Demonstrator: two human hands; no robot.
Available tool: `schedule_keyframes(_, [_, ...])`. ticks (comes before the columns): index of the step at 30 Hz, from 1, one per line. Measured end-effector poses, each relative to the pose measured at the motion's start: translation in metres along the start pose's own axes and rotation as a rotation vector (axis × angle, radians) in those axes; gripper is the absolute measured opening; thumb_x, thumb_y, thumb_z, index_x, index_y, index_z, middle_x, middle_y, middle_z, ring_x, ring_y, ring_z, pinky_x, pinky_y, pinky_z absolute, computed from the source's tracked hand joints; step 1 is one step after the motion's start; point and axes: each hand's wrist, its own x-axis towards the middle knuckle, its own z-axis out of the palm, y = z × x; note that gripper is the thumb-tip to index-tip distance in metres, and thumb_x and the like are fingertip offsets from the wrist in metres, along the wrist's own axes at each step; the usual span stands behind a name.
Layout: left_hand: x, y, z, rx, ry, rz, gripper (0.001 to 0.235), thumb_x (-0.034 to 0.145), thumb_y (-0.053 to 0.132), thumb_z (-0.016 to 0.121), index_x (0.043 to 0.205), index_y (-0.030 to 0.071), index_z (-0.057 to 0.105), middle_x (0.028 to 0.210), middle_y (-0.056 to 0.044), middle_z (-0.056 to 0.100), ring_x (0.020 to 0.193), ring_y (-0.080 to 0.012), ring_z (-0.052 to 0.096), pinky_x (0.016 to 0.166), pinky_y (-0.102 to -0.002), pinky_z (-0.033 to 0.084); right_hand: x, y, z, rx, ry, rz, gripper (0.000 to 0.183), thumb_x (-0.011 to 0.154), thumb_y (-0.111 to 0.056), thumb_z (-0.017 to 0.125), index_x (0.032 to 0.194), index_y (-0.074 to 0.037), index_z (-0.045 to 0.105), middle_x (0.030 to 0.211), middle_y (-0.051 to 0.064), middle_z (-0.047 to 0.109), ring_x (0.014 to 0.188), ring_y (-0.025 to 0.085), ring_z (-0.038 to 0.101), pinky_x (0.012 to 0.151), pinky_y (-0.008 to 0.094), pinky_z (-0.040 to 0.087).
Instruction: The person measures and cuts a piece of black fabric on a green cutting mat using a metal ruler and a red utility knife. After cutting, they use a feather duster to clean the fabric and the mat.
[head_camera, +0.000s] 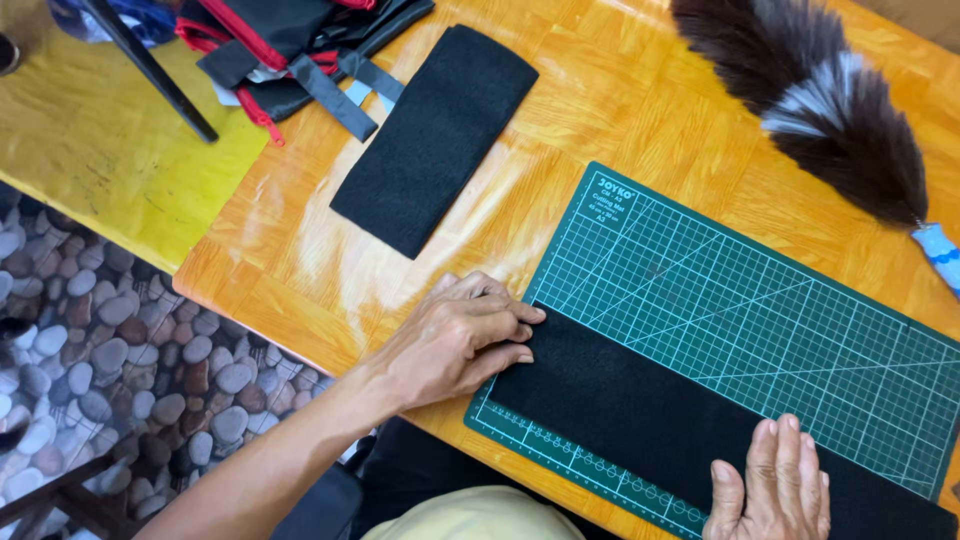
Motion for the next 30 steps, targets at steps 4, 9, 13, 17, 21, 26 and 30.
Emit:
schedule_keyframes(4, [0.002,0.005,-0.005,-0.028,-0.019,0.01,0.019,0.101,0.027,0.065,0.097,0.009,0.067,0.124,-0.002,0.072,0.104,-0.0285,0.062,0.093,-0.043,0.051,-0.001,-0.001,0.002,0.016,0.005,0.013,0.064,0.112,-0.042,0.041,0.156,-0.003,0.066,0.162,0.02,0.064,0.151,0.04,0.06,0.123,0.054,0.045])
schedule_keyframes(9, [0.013,0.015,-0.011,0.063,-0.058,0.003,0.021,0.102,0.026,0.06,0.112,0.013,0.073,0.123,-0.003,0.071,0.107,-0.0305,0.064,0.091,-0.043,0.047,0.016,-0.018,-0.023,-0.005,-0.099,0.026,0.063,0.106,-0.043,0.043,0.155,-0.006,0.058,0.161,0.017,0.057,0.149,0.036,0.055,0.122,0.05,0.04])
schedule_keyframes(13, [0.011,0.013,-0.005,0.114,-0.098,-0.038,0.02,0.095,0.026,0.067,0.111,0.017,0.075,0.124,0.004,0.073,0.106,-0.0232,0.063,0.09,-0.038,0.043,0.031,-0.033,-0.046,0.078,-0.183,0.116,0.06,0.105,-0.041,0.045,0.154,-0.007,0.05,0.162,0.015,0.048,0.152,0.034,0.046,0.125,0.05,0.035])
schedule_keyframes(17, [-0.001,0.002,0.004,0.171,-0.054,-0.117,0.02,0.086,0.026,0.075,0.106,0.024,0.078,0.122,0.005,0.075,0.105,-0.0189,0.068,0.093,-0.034,0.044,0.033,-0.035,-0.048,0.1,-0.209,0.136,0.061,0.105,-0.045,0.041,0.152,-0.008,0.05,0.161,0.013,0.048,0.153,0.031,0.043,0.128,0.05,0.03])
schedule_keyframes(21, [-0.008,-0.004,0.005,0.226,-0.057,-0.135,0.018,0.085,0.027,0.076,0.103,0.026,0.078,0.121,0.006,0.075,0.102,-0.0169,0.069,0.095,-0.032,0.044,0.032,-0.036,-0.049,0.1,-0.206,0.15,0.063,0.104,-0.049,0.043,0.152,-0.009,0.051,0.16,0.012,0.049,0.152,0.031,0.044,0.129,0.05,0.03])
schedule_keyframes(26, [-0.007,0.0,0.007,0.245,-0.057,-0.162,0.019,0.084,0.025,0.078,0.103,0.024,0.079,0.118,0.005,0.076,0.098,-0.0148,0.067,0.094,-0.029,0.046,0.035,-0.035,-0.05,0.102,-0.204,0.156,0.063,0.104,-0.05,0.044,0.151,-0.009,0.053,0.159,0.011,0.051,0.151,0.032,0.045,0.127,0.05,0.032])
schedule_keyframes(30, [-0.003,0.008,0.007,0.256,-0.048,-0.192,0.017,0.083,0.023,0.078,0.101,0.022,0.079,0.119,0.002,0.075,0.101,-0.0151,0.068,0.1,-0.031,0.042,0.036,-0.037,-0.052,0.115,-0.212,0.163,0.064,0.104,-0.05,0.043,0.153,-0.01,0.05,0.16,0.01,0.05,0.152,0.031,0.044,0.128,0.05,0.031])
